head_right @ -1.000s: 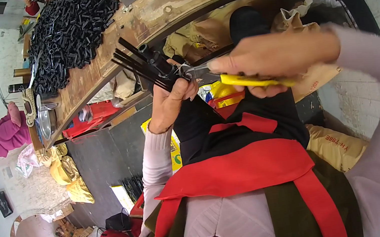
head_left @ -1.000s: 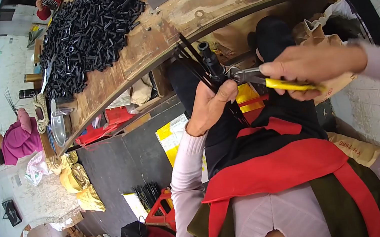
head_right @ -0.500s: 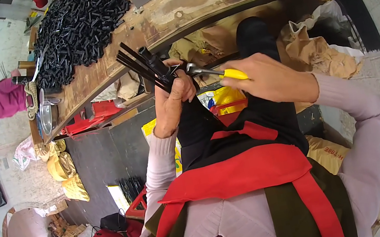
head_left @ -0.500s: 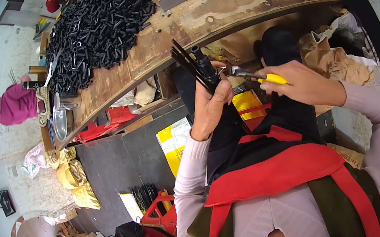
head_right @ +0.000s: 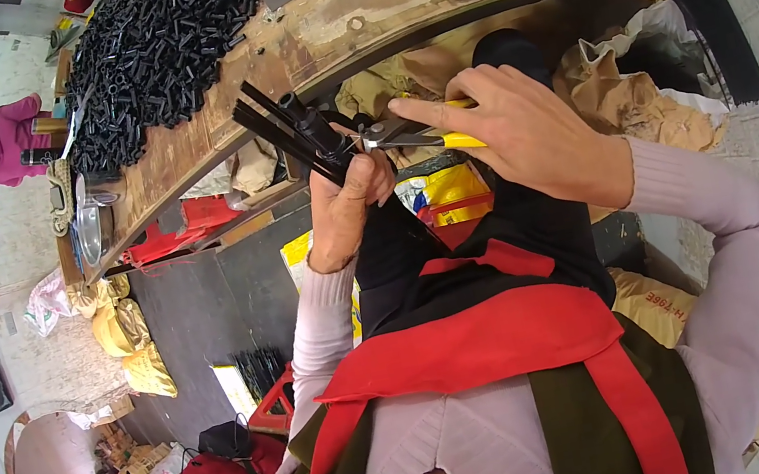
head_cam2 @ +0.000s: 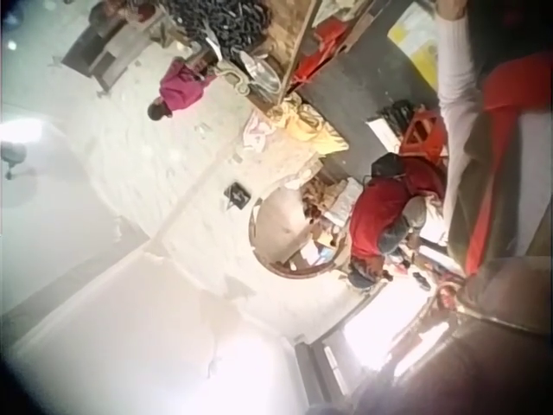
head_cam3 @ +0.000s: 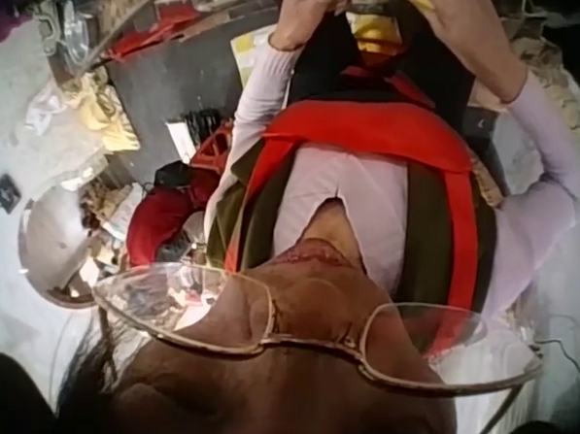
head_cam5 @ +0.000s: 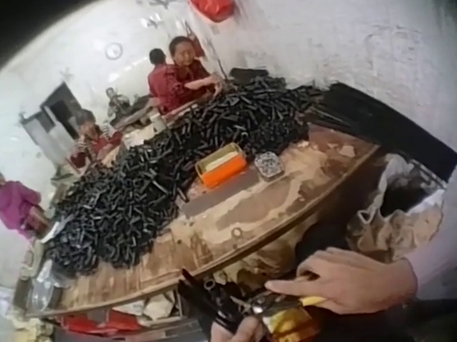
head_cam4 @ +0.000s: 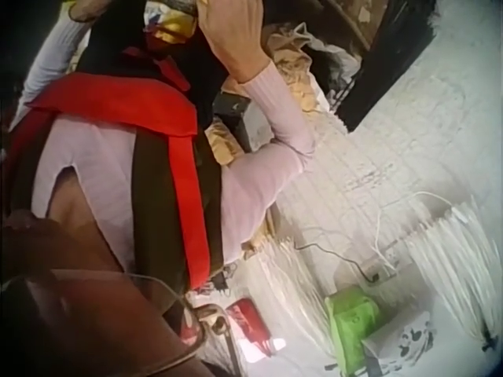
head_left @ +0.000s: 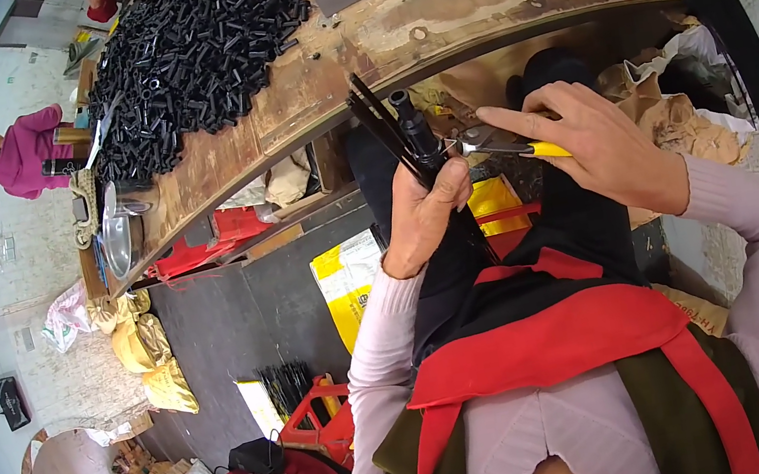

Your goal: Assembling and clipping long black rods together at a production workbench.

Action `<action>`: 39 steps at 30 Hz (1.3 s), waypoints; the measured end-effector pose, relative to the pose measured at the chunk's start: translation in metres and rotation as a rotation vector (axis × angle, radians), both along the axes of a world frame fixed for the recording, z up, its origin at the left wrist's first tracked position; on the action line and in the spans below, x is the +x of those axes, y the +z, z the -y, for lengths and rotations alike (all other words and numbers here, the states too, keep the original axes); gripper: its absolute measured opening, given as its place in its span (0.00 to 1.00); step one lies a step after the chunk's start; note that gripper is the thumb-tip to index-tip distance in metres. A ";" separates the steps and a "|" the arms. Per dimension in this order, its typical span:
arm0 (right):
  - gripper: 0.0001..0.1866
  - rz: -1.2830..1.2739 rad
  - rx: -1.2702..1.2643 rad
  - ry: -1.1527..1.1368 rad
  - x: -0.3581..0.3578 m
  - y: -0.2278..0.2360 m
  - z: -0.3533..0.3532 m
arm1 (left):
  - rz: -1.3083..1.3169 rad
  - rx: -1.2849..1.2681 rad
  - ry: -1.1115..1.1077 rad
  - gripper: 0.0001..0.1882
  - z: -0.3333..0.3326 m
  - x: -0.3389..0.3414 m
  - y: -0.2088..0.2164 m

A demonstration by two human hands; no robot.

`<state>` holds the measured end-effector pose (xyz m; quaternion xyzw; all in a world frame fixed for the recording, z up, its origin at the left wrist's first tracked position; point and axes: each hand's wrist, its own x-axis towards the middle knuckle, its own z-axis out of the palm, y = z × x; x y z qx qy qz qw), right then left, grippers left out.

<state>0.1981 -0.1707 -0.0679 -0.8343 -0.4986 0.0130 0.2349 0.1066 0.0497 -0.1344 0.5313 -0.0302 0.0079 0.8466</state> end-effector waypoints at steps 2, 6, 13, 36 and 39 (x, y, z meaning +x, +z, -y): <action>0.31 0.021 -0.005 -0.002 0.000 0.001 0.000 | 0.007 0.016 -0.003 0.09 -0.001 0.000 0.000; 0.32 0.051 -0.053 -0.019 -0.002 0.003 0.001 | -0.011 0.020 0.024 0.08 0.002 -0.002 0.002; 0.30 0.037 -0.155 -0.012 -0.001 0.026 0.005 | -0.036 0.018 0.033 0.06 0.004 0.000 0.000; 0.23 -0.996 -0.335 0.002 -0.005 0.042 -0.005 | 0.036 0.058 -0.060 0.13 -0.001 -0.008 0.006; 0.23 -0.215 0.125 0.063 -0.004 0.004 0.002 | -0.023 0.087 0.081 0.10 0.005 -0.002 0.003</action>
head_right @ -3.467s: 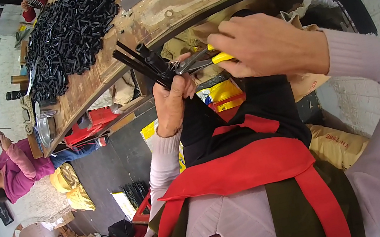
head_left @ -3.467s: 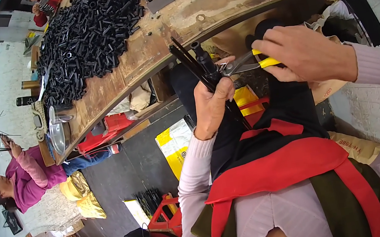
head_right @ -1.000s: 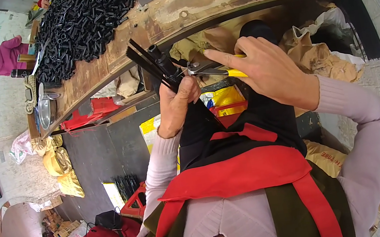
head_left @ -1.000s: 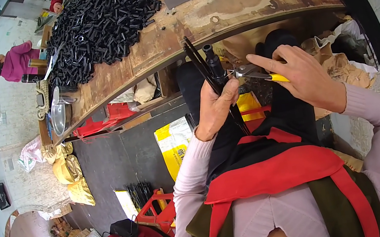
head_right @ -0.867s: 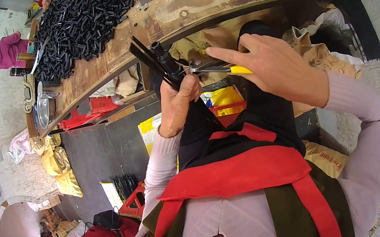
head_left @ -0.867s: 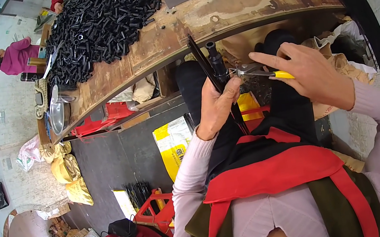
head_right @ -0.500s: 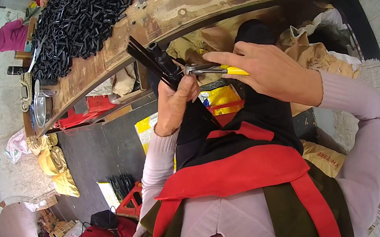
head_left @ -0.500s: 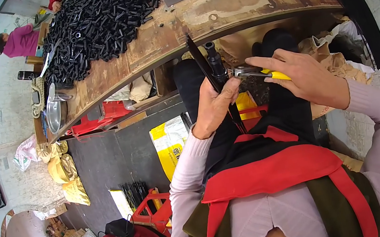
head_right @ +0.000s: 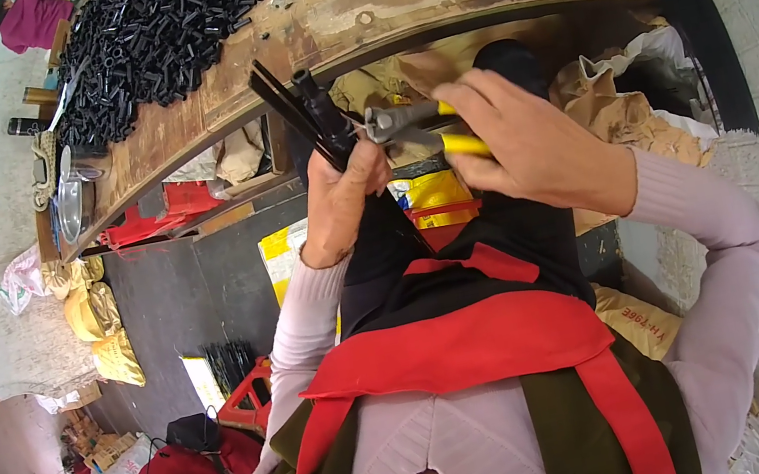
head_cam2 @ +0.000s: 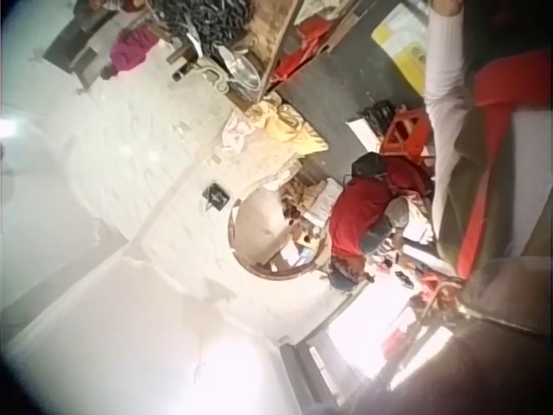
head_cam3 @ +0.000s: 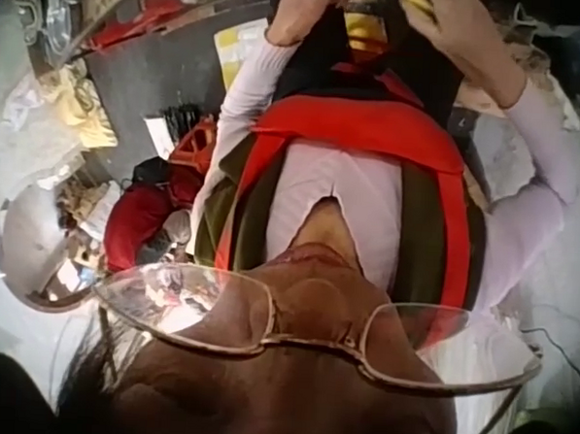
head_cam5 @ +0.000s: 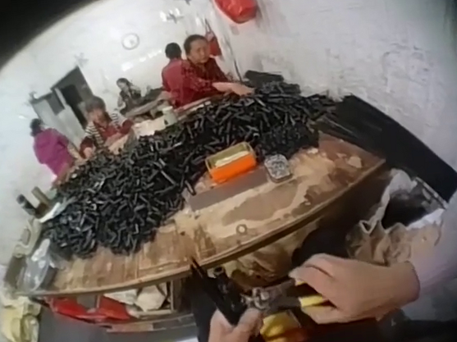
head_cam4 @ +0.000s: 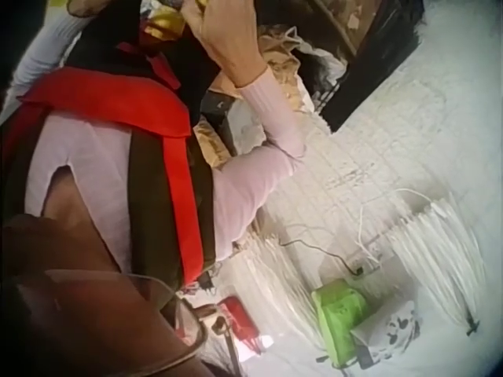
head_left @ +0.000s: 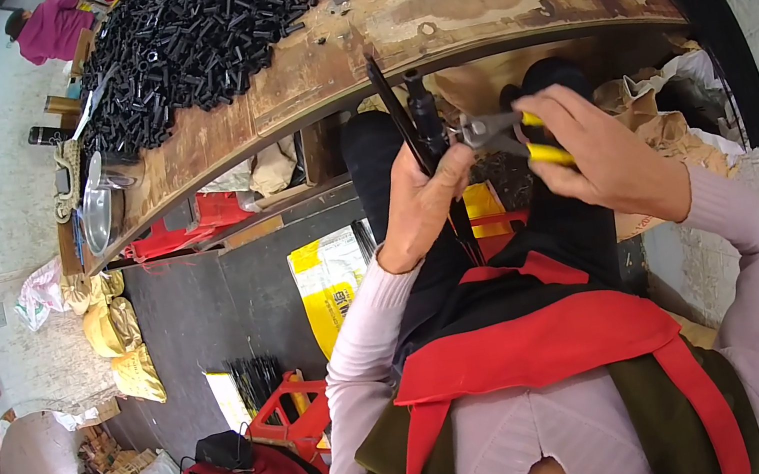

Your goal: Assembling and clipping long black rods together at a production workbench.

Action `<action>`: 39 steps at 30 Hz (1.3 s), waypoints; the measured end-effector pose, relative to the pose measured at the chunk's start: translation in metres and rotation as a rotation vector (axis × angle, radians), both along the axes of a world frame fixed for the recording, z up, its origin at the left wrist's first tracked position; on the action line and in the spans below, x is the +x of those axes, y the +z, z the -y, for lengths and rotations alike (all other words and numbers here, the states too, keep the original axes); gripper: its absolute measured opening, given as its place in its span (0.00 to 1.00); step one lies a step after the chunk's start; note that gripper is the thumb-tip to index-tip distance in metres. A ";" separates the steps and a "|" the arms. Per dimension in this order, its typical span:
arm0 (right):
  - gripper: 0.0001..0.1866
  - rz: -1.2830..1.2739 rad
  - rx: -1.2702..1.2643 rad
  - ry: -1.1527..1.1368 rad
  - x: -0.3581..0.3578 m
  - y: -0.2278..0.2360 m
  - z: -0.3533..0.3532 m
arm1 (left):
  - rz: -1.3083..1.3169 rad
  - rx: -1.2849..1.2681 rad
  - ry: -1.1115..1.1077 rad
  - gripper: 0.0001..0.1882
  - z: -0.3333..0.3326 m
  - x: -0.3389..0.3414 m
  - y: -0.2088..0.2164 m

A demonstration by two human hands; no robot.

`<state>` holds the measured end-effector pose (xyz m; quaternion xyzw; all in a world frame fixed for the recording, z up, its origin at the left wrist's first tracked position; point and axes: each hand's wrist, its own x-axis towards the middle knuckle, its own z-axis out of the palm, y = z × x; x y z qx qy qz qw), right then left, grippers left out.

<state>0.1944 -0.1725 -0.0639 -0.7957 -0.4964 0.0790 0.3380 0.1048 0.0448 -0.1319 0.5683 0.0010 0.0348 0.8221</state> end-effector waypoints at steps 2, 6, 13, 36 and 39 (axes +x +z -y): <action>0.25 0.327 -0.080 -0.033 0.007 -0.002 -0.005 | -0.048 0.002 0.083 0.09 0.001 0.003 0.001; 0.24 -0.298 -0.282 0.053 0.019 0.024 -0.009 | -0.028 -0.034 -0.028 0.10 -0.009 0.008 -0.004; 0.22 -0.659 -0.425 -0.016 0.005 0.023 -0.006 | 0.012 -0.019 -0.129 0.13 -0.006 0.005 0.001; 0.23 0.290 0.021 -0.060 0.004 -0.005 0.014 | -0.067 0.007 -0.160 0.22 -0.011 0.019 0.022; 0.22 -1.323 -0.138 0.162 0.007 0.013 0.011 | -0.022 0.040 -0.273 0.21 -0.016 0.014 0.021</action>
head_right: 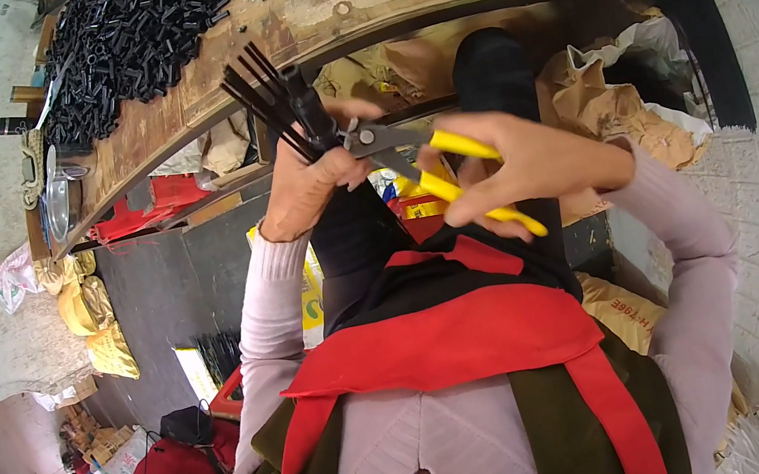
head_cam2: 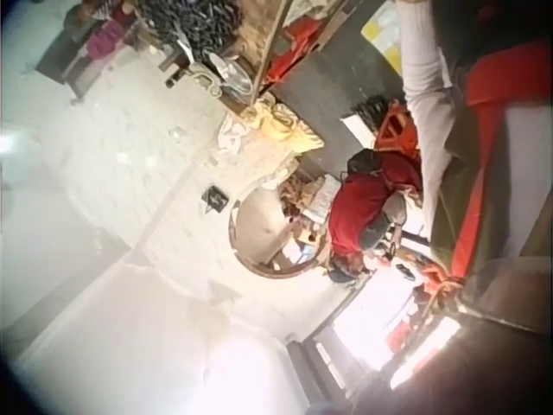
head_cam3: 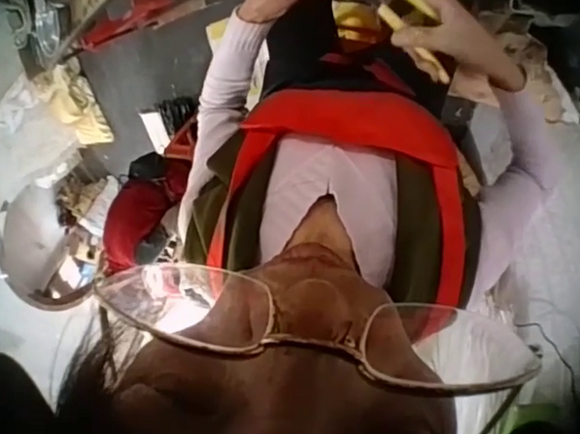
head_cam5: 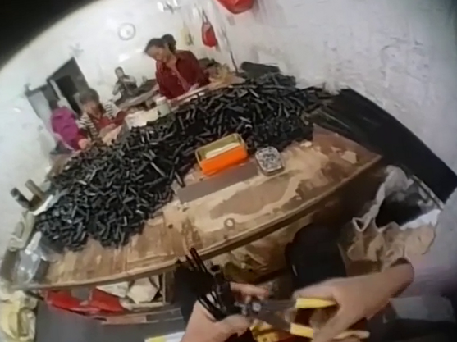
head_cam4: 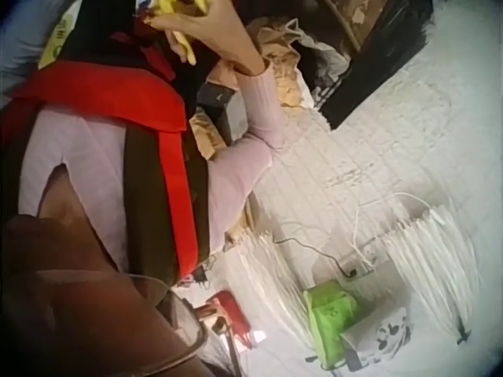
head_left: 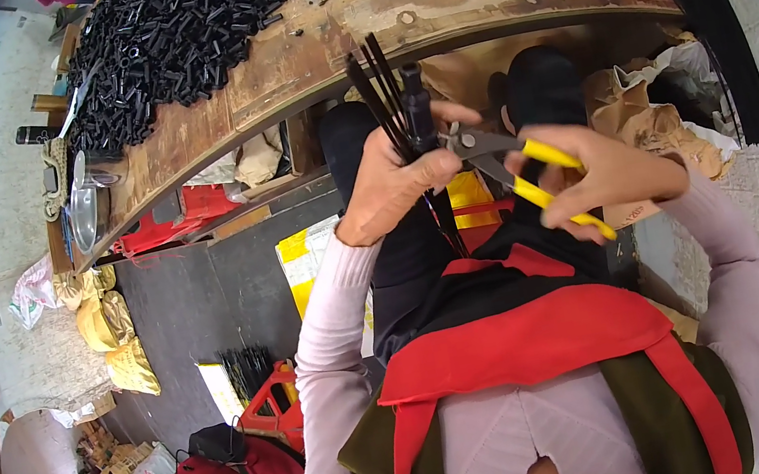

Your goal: Assembling and clipping long black rods together at a production workbench.

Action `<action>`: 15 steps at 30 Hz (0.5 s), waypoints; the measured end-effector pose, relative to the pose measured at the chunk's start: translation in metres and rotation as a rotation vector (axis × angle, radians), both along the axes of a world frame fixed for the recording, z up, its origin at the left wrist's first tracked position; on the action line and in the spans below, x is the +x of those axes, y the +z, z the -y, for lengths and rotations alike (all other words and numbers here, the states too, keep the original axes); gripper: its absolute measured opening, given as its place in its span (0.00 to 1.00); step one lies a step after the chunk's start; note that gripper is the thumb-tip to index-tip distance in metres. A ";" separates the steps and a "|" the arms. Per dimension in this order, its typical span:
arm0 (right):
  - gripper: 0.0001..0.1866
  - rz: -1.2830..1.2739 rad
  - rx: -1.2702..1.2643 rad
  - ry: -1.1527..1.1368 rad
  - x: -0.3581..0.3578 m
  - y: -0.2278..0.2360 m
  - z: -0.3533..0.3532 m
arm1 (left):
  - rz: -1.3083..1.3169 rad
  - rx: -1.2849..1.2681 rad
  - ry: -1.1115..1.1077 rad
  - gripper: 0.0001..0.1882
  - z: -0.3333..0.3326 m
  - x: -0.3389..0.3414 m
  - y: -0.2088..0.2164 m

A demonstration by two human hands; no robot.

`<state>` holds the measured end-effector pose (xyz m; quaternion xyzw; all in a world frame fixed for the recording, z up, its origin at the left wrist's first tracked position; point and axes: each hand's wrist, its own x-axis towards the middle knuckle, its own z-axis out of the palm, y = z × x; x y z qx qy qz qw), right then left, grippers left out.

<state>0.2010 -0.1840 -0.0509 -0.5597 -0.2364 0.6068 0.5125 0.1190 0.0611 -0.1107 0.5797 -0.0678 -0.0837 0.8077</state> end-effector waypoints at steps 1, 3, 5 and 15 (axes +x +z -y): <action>0.23 -0.362 -0.030 0.085 0.005 -0.007 0.000 | 0.030 0.064 -0.047 0.20 0.000 0.000 0.002; 0.23 0.006 -0.069 0.001 -0.012 -0.014 0.001 | 0.017 0.090 -0.036 0.18 0.002 0.000 0.007; 0.20 0.646 -0.115 -0.094 -0.014 -0.006 0.002 | -0.028 0.050 0.058 0.19 0.004 -0.002 0.008; 0.19 0.201 -0.068 -0.082 -0.004 0.009 0.002 | 0.020 -0.015 -0.069 0.21 0.000 0.005 0.005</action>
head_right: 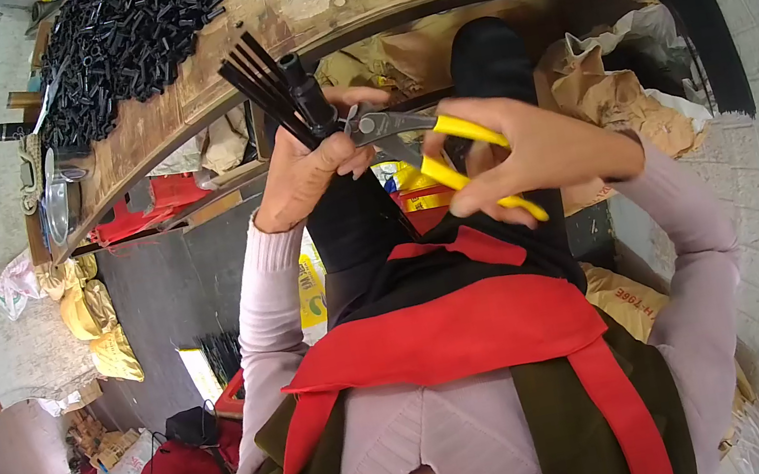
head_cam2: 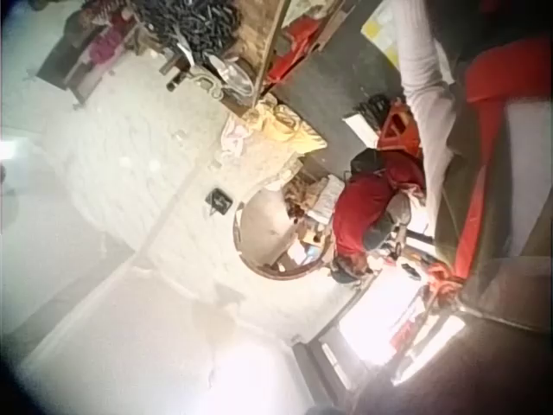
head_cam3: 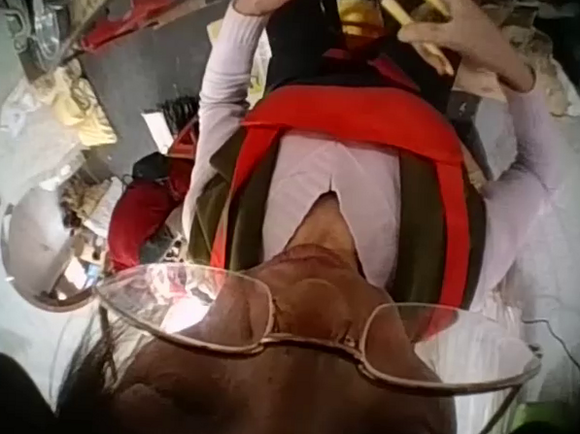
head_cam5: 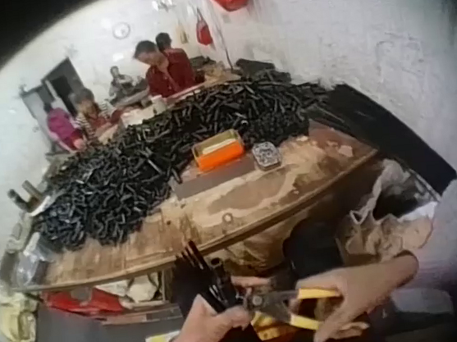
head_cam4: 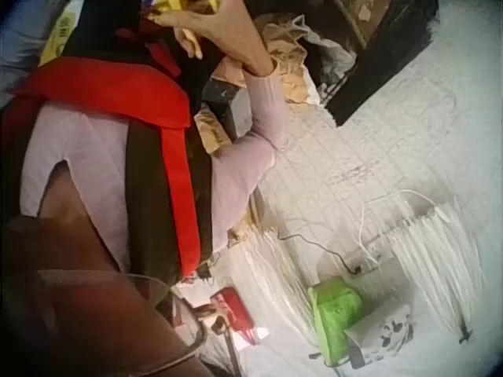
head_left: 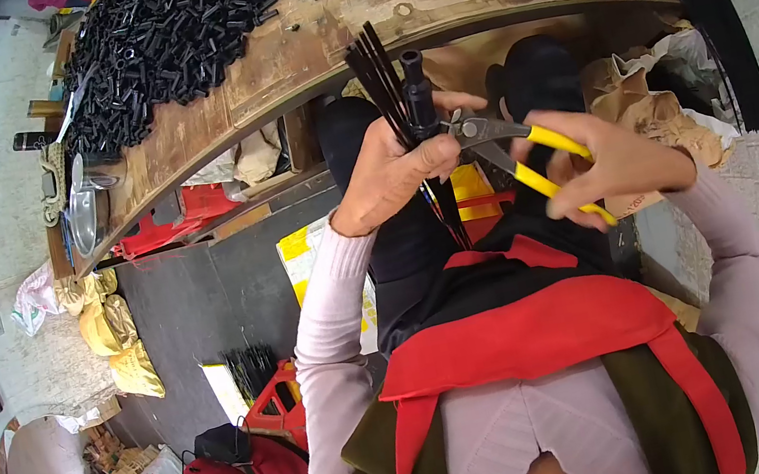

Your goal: Assembling and clipping long black rods together at a production workbench.

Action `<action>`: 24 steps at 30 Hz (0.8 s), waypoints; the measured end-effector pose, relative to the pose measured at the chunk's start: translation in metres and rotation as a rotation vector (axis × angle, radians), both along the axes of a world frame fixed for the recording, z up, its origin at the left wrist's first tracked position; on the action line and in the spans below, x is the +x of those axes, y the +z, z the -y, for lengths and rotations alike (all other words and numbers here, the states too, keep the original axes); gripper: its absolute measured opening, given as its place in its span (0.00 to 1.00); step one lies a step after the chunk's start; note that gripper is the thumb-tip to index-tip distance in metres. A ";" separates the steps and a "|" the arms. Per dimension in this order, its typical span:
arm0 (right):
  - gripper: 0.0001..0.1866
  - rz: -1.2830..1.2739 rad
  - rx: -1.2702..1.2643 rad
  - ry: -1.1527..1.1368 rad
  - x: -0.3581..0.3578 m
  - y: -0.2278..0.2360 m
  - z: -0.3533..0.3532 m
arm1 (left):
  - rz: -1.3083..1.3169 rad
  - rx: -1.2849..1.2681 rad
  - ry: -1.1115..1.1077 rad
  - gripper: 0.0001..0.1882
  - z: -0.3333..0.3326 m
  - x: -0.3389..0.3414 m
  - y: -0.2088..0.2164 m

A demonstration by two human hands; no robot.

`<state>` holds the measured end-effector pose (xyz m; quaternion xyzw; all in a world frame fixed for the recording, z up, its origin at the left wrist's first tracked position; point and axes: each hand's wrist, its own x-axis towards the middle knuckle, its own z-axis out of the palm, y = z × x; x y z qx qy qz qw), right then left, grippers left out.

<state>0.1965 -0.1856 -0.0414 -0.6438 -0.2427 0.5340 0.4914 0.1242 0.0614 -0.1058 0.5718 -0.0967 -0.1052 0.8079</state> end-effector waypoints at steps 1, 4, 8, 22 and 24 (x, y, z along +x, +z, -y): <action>0.19 -0.482 -0.010 0.051 0.002 0.000 0.002 | -0.003 0.002 0.000 0.21 0.000 -0.001 -0.001; 0.21 -0.486 0.039 0.167 -0.002 -0.027 0.003 | 0.058 0.073 -0.046 0.20 -0.001 -0.003 -0.004; 0.20 0.727 0.209 -0.082 -0.005 -0.045 0.001 | -0.031 0.015 0.061 0.17 0.003 -0.003 0.000; 0.19 0.226 0.052 -0.062 -0.009 -0.031 -0.008 | -0.046 0.009 0.135 0.15 0.011 -0.008 -0.002; 0.15 0.063 0.002 -0.049 -0.009 -0.027 -0.010 | -0.042 0.012 0.138 0.15 0.010 -0.008 -0.003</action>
